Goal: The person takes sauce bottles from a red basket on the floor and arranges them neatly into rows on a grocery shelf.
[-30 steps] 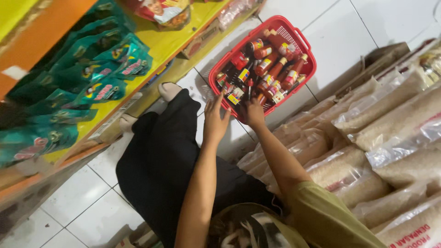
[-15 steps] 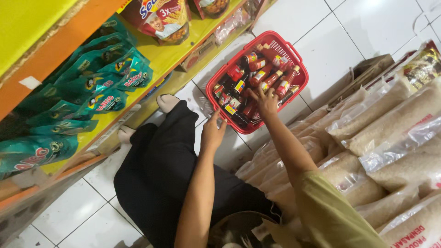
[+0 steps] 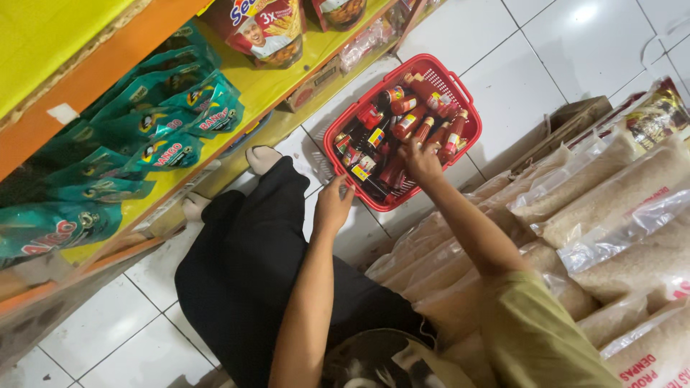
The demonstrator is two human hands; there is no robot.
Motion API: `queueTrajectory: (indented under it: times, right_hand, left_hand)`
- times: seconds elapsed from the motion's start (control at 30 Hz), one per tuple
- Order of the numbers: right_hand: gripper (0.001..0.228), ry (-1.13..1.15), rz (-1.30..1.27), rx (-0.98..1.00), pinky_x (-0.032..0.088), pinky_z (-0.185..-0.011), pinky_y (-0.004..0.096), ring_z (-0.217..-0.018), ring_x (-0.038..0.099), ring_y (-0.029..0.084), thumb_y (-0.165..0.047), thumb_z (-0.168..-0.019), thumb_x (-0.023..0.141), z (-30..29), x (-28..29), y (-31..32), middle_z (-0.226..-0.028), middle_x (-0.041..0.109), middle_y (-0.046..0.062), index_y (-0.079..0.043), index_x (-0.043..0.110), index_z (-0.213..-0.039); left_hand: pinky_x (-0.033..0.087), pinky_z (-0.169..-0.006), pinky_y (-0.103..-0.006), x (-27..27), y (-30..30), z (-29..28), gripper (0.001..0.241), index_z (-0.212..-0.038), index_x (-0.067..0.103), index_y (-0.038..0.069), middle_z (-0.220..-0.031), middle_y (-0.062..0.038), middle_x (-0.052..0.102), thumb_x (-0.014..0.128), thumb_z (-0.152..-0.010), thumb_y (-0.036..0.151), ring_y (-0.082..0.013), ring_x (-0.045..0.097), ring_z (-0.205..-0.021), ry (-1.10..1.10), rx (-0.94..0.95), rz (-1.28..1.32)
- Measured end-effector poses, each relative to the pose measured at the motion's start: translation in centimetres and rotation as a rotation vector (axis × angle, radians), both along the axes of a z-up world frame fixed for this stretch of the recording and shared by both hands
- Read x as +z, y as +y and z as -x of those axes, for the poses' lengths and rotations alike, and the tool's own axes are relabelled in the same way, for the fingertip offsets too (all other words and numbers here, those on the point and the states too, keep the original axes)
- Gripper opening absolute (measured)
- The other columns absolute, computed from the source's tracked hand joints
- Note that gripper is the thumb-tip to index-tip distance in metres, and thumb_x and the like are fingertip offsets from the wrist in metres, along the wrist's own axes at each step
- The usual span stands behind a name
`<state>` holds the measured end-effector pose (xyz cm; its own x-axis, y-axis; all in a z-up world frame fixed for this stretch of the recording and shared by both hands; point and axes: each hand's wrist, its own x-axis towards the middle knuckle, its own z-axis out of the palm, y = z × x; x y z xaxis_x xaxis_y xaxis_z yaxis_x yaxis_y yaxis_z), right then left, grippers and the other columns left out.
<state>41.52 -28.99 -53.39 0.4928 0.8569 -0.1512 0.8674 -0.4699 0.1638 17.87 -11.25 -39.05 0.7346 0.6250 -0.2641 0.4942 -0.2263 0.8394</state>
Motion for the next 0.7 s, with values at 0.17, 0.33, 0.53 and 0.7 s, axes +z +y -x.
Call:
queueTrajectory:
  times: [0.17,0.33,0.53,0.7]
  right_hand:
    - [0.053,0.42,-0.04,-0.13,0.059,-0.074,0.048,-0.089,0.072,0.037,-0.017,-0.095,0.066,-2.4,7.0,0.9,-0.1,0.067,0.018,-0.027,0.058,-0.147]
    - [0.043,0.849,-0.435,-0.05,0.059,-0.079,0.041,-0.091,0.075,0.028,-0.021,-0.076,0.088,-2.7,22.6,4.0,-0.098,0.076,0.012,-0.011,0.067,-0.112]
    - [0.046,0.93,-0.449,0.519,0.058,-0.087,0.042,-0.11,0.069,0.032,-0.008,-0.077,0.077,4.0,31.6,8.1,-0.135,0.068,0.01,-0.012,0.065,-0.121]
    - [0.042,0.471,-0.234,0.605,0.059,-0.084,0.04,-0.113,0.062,0.041,-0.007,-0.08,0.066,12.7,30.5,8.9,-0.124,0.066,0.011,-0.02,0.068,-0.12]
  left_hand:
    - [0.056,-0.091,-0.04,-1.3,0.1,0.4,0.038,-0.123,0.068,0.001,-0.11,-0.02,0.075,0.069,-0.093,0.024,-0.0325,0.073,-0.105,-0.025,0.025,0.056]
    - [0.061,-0.089,-0.0379,0.1,0.8,-0.6,0.062,-0.122,0.072,-0.003,-0.104,-0.021,0.08,0.059,-0.099,0.053,-0.0298,0.079,-0.099,-0.048,0.126,0.485]
    - [0.062,-0.085,-0.0454,4.6,3.4,-0.9,0.097,-0.122,0.058,-0.009,-0.106,-0.021,0.075,0.059,-0.075,0.077,-0.0314,0.081,-0.094,-0.213,0.201,1.496]
    - [0.057,-0.089,-0.039,1.6,3.1,0.1,0.061,-0.131,0.064,0.0,-0.116,-0.011,0.071,0.083,-0.083,0.031,-0.0233,0.071,-0.102,-0.189,0.373,1.189]
